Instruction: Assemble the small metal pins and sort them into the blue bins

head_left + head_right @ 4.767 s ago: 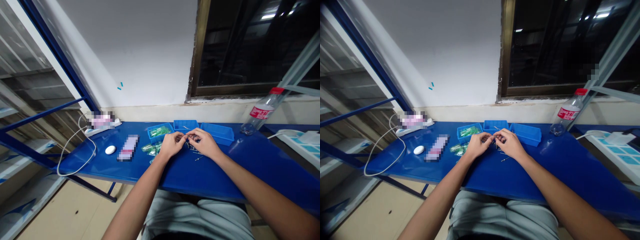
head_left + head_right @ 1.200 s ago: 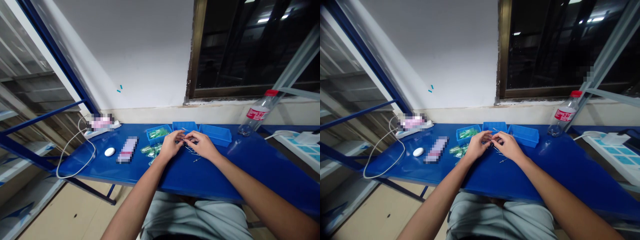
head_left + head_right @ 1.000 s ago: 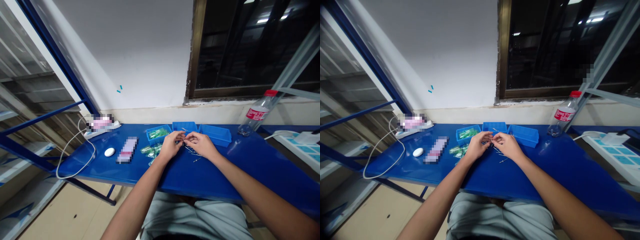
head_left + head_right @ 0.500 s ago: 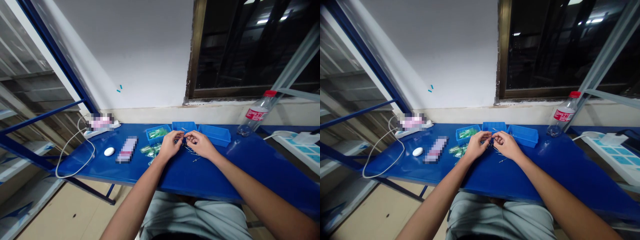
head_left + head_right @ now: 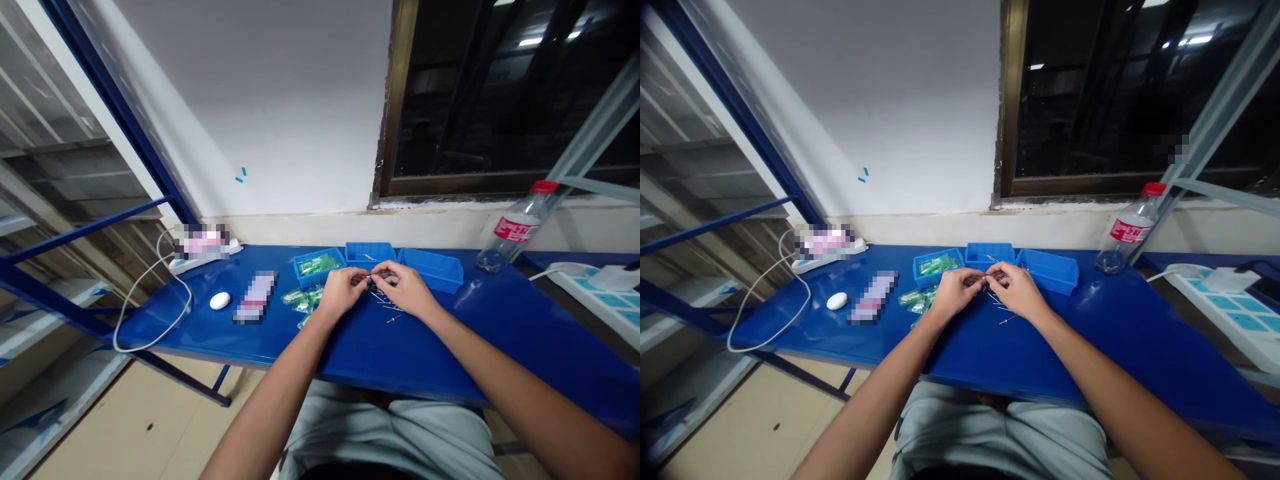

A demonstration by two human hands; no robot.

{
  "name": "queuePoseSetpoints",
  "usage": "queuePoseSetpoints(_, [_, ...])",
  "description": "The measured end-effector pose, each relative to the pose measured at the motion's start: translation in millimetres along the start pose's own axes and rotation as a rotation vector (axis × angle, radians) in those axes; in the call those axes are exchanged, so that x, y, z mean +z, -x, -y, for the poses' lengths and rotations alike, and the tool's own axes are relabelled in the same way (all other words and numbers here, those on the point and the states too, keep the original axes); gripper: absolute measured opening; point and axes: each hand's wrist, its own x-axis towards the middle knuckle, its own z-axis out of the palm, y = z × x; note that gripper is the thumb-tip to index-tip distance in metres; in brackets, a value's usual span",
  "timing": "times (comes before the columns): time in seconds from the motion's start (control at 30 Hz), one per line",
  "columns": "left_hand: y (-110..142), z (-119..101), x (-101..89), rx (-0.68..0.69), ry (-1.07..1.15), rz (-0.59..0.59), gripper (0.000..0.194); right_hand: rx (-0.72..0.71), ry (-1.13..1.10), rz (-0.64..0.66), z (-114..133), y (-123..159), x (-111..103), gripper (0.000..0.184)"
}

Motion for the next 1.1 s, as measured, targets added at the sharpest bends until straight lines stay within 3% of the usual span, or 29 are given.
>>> queuePoseSetpoints(0.2, [-0.3,-0.4,1.5,-0.002,0.083,-0.027,0.021,0.052,-0.057,0.012,-6.6,-0.5,3.7,0.019])
queuePoseSetpoints(0.37, [-0.1,-2.9,1.4,0.042,0.106,-0.029,0.024,0.012,-0.034,0.050,-9.9,-1.0,5.3,0.025])
queuePoseSetpoints(0.5, [1.3,-10.0,-2.3,0.034,0.016,-0.026,0.011,-0.068,0.081,0.035,-8.6,-1.9,1.6,0.018])
queuePoseSetpoints(0.67, [3.4,-13.0,-6.8,0.017,-0.072,0.026,0.028,-0.107,0.107,0.025,-5.4,-2.2,-2.5,0.012])
queuePoseSetpoints(0.93, [0.4,-4.8,-3.4,-0.022,0.022,-0.035,0.012,-0.090,0.021,0.036,-6.1,-1.5,-1.4,0.016])
queuePoseSetpoints(1.1, [-1.3,2.4,1.5,-0.028,0.126,-0.054,0.020,0.009,-0.013,0.010,-5.2,-1.0,0.3,0.018])
